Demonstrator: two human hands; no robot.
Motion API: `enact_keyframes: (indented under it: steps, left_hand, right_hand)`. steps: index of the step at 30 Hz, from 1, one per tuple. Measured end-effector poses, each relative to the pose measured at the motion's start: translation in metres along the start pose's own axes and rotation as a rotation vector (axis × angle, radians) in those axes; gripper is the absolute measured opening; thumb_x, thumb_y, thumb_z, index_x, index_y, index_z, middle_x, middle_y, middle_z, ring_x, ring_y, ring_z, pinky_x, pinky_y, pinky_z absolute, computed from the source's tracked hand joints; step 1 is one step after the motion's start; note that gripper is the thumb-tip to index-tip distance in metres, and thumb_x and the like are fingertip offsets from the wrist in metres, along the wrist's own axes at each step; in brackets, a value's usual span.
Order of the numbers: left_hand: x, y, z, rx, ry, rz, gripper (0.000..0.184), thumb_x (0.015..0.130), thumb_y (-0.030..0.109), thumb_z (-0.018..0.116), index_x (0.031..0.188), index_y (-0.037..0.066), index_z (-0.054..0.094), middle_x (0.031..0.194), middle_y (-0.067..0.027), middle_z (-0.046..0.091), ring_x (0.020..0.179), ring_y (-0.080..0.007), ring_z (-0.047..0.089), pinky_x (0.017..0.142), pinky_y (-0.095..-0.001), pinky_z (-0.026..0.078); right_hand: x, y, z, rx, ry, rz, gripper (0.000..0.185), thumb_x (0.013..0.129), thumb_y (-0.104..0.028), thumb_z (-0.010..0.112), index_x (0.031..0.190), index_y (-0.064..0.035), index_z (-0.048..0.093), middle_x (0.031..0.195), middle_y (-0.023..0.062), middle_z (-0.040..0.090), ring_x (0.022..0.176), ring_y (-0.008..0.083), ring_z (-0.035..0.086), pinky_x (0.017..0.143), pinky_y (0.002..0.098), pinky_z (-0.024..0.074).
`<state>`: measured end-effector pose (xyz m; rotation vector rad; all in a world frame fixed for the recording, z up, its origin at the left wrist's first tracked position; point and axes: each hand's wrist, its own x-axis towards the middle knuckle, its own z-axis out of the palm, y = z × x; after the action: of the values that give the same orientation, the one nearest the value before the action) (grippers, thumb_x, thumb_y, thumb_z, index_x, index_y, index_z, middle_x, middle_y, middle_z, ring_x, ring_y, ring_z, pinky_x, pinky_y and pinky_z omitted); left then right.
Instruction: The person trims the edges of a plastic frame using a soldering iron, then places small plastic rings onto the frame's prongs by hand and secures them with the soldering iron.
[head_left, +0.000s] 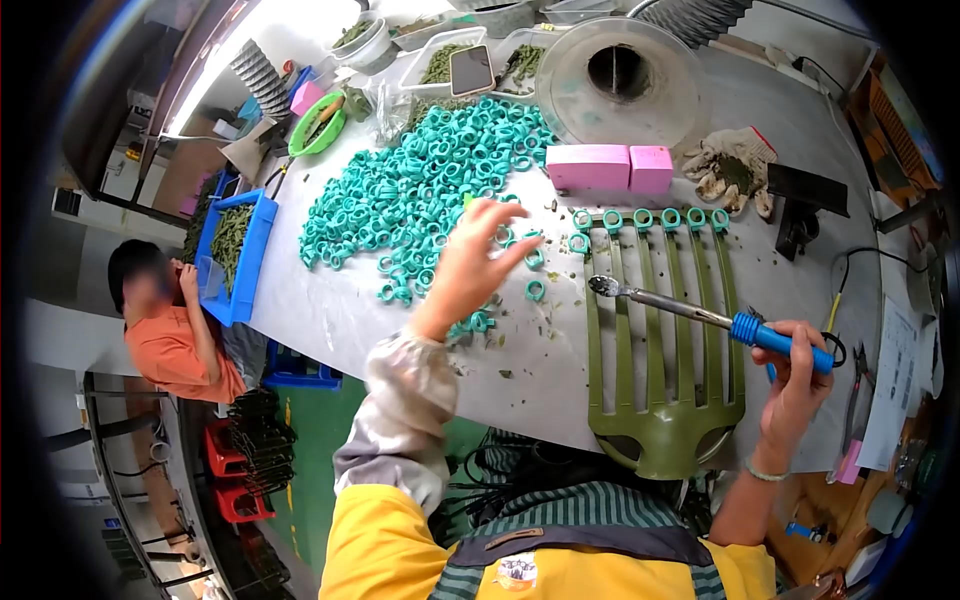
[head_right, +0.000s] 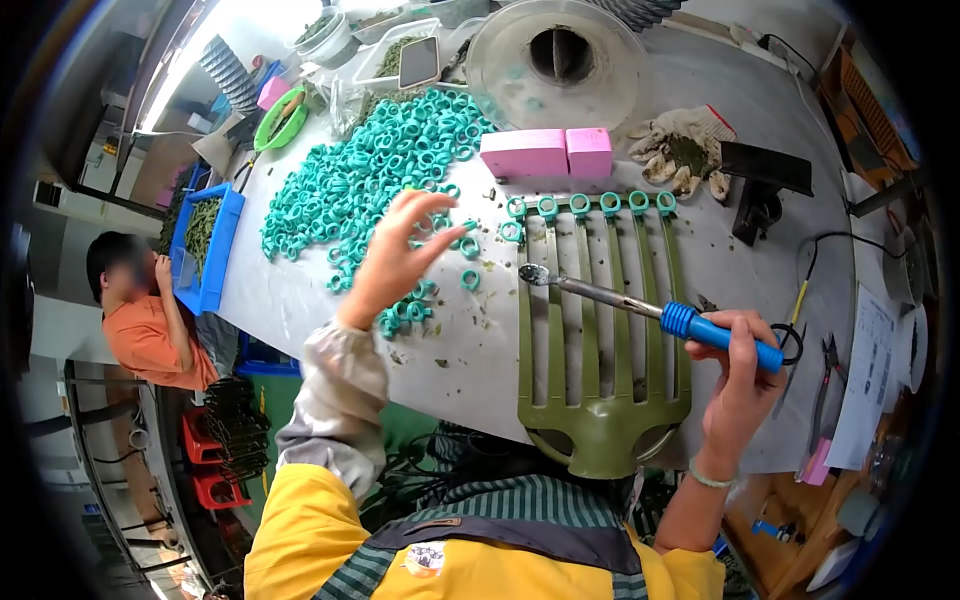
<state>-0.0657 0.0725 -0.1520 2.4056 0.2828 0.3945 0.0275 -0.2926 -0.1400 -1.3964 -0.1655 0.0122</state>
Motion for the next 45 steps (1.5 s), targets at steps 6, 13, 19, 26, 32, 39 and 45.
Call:
enact_keyframes:
  steps: [6, 13, 19, 26, 32, 39, 45]
  left_hand:
    - [-0.035, -0.032, -0.025, 0.616, -0.327, -0.167, 0.093, 0.072, 0.046, 0.083, 0.151, 0.022, 0.038, 0.128, -0.0233, 0.048, 0.106, -0.0439, 0.053, 0.093, -0.0508, 0.047]
    - [0.031, -0.085, 0.013, 0.285, 0.066, 0.01, 0.075, 0.084, 0.022, 0.077, 0.149, 0.019, 0.04, 0.119, -0.0238, 0.052, 0.097, -0.0366, 0.061, 0.084, -0.043, 0.052]
    - [-0.018, -0.043, -0.034, 0.222, 0.152, -0.002, 0.018, 0.088, 0.02, 0.072, 0.094, 0.004, 0.066, 0.09, -0.0118, 0.063, 0.081, -0.0317, 0.06, 0.072, -0.0399, 0.048]
    - [-0.101, -0.016, 0.002, 0.712, 0.069, 0.01, 0.03, 0.079, 0.031, 0.078, 0.08, 0.007, 0.06, 0.085, -0.0098, 0.052, 0.083, -0.0292, 0.051, 0.068, -0.0416, 0.039]
    - [-0.078, 0.006, 0.001, -0.055, 0.007, -0.179, 0.018, 0.084, 0.009, 0.074, 0.085, 0.0, 0.058, 0.075, -0.0088, 0.055, 0.056, -0.0179, 0.051, 0.055, -0.0324, 0.044]
    - [-0.04, 0.002, 0.016, -0.419, -0.117, -0.253, 0.029, 0.096, 0.024, 0.065, 0.082, -0.001, 0.062, 0.071, -0.0013, 0.061, 0.062, -0.0061, 0.047, 0.056, -0.0246, 0.04]
    - [-0.042, 0.0, 0.004, -0.625, -0.093, -0.347, 0.019, 0.099, 0.015, 0.062, 0.112, 0.002, 0.063, 0.104, -0.0024, 0.07, 0.083, -0.006, 0.056, 0.075, -0.0212, 0.047]
  right_hand:
    - [-0.005, -0.001, -0.001, -0.009, 0.012, -0.005, 0.025, 0.097, -0.019, 0.059, 0.091, 0.0042, 0.067, 0.089, 0.0099, 0.068, 0.063, 0.0166, 0.066, 0.058, 0.0274, 0.0564]
    - [-0.009, -0.005, 0.001, -0.03, 0.028, -0.022, 0.026, 0.097, -0.022, 0.061, 0.091, 0.0029, 0.068, 0.088, 0.0099, 0.069, 0.064, 0.0159, 0.066, 0.06, 0.028, 0.0561]
    - [-0.009, -0.007, -0.003, -0.049, 0.02, -0.032, 0.027, 0.097, -0.023, 0.061, 0.092, 0.002, 0.069, 0.089, 0.0093, 0.07, 0.063, 0.015, 0.066, 0.06, 0.0282, 0.0559]
    - [-0.009, -0.008, -0.005, -0.035, 0.0, -0.029, 0.026, 0.097, -0.022, 0.06, 0.092, 0.002, 0.068, 0.089, 0.0101, 0.07, 0.064, 0.0151, 0.066, 0.06, 0.0282, 0.0555]
    - [-0.01, -0.011, -0.008, -0.022, 0.038, -0.018, 0.025, 0.097, -0.02, 0.06, 0.094, 0.0033, 0.067, 0.089, 0.0123, 0.07, 0.065, 0.0171, 0.067, 0.061, 0.0287, 0.0566]
    - [-0.009, -0.011, -0.013, -0.023, 0.064, -0.027, 0.025, 0.097, -0.019, 0.061, 0.094, 0.0047, 0.067, 0.089, 0.012, 0.07, 0.065, 0.0181, 0.068, 0.062, 0.0291, 0.0577]
    - [-0.009, -0.009, -0.015, -0.007, 0.071, -0.028, 0.025, 0.096, -0.019, 0.061, 0.094, 0.0051, 0.067, 0.089, 0.0122, 0.07, 0.065, 0.0185, 0.068, 0.062, 0.0295, 0.0577]
